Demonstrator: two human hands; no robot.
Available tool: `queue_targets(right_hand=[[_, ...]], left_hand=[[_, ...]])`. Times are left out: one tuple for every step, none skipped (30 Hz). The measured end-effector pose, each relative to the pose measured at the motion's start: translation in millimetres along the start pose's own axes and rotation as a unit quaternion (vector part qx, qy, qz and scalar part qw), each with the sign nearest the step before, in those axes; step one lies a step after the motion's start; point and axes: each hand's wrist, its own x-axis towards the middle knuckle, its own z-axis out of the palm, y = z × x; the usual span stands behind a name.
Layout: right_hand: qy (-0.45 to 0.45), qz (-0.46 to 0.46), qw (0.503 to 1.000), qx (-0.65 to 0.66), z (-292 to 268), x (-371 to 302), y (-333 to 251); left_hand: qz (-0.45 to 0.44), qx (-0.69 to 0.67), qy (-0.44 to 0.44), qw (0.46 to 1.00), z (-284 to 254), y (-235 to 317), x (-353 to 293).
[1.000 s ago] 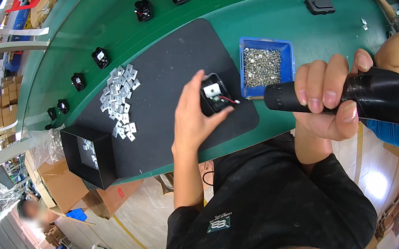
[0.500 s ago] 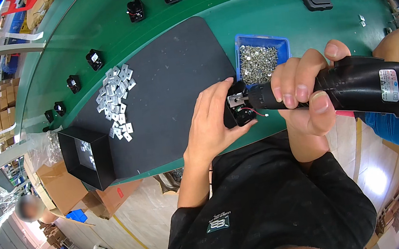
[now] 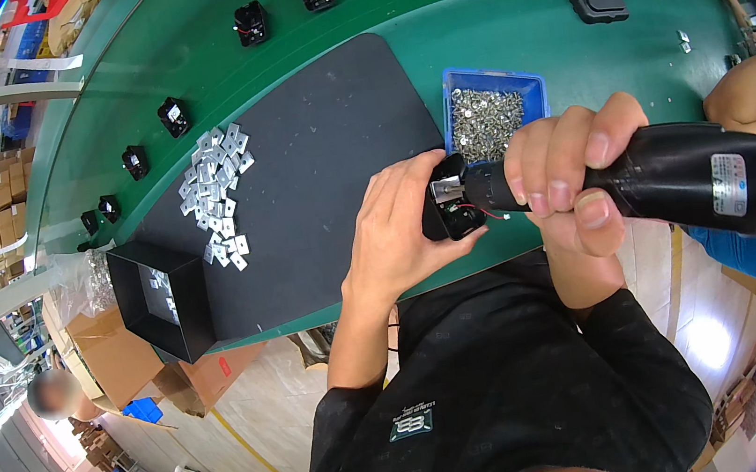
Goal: Assembling electronic components using an electric screwdriver.
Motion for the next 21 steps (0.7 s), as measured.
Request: queue_targets(right_hand=[[-0.008,-0.01,1.0,0.016,-3,0,3],[-0.017,-0.02,0.999,0.033,-7,1,5],[-0.038,-0.024,0.998,0.048,-10,3,5],[-0.038,-0.025,0.998,0.048,-9,4,5],[-0.023,-0.02,0.999,0.041,-7,6,5],[-0.008,-0.015,0.999,0.033,-7,6,5],[-0.008,-0.016,0.999,0.033,-8,7,4],[-0.021,-0.022,0.999,0.027,-8,7,4],[-0.034,-0.029,0.999,0.022,-9,8,4],[-0.022,-0.058,0.997,0.043,-11,9,1],[-0.011,-0.088,0.994,0.065,-14,11,-6],[-0.019,-0.089,0.993,0.077,-21,13,-20],[-0.008,-0.107,0.992,0.063,-22,18,-36],[-0.009,-0.119,0.99,0.079,-29,22,-49],[0.005,-0.125,0.99,0.071,-33,22,-58],[0.018,-0.131,0.989,0.064,-38,21,-63],[0.01,-0.133,0.988,0.071,-44,18,-67],[0.014,-0.126,0.991,0.045,-48,15,-68],[0.019,-0.119,0.993,0.013,-51,11,-69],[0.045,-0.113,0.992,0.013,-52,5,-66],[0.061,-0.098,0.993,0.018,-53,-1,-56]], left_hand=[[0.001,0.0,0.0,1.0,0,0,1],[0.002,-0.011,-0.012,1.0,0,0,2],[0.002,-0.023,-0.025,0.999,-1,1,3],[0.002,-0.023,-0.025,0.999,0,0,4],[0.005,-0.022,-0.028,0.999,1,-1,5],[0.008,-0.023,-0.031,0.999,2,-2,7],[0.009,-0.022,-0.031,0.999,1,-1,8],[0.007,-0.016,-0.042,0.999,0,-1,9],[0.006,-0.009,-0.052,0.999,-1,-1,10],[0.007,-0.007,-0.05,0.999,-4,-2,12],[0.011,0.056,-0.061,0.997,-6,-4,14],[0.014,0.121,-0.07,0.99,-10,-5,15],[-0.011,0.127,-0.076,0.989,-15,-10,16],[-0.011,0.141,-0.063,0.988,-20,-16,20],[-0.026,0.14,-0.027,0.989,-27,-23,24],[-0.041,0.139,0.01,0.989,-34,-34,29],[-0.037,0.133,0.042,0.989,-40,-51,36],[-0.049,0.146,0.06,0.986,-49,-67,43],[-0.076,0.131,0.074,0.986,-53,-88,52],[-0.099,0.111,0.085,0.985,-54,-109,63],[-0.113,0.138,0.095,0.979,-62,-128,65]])
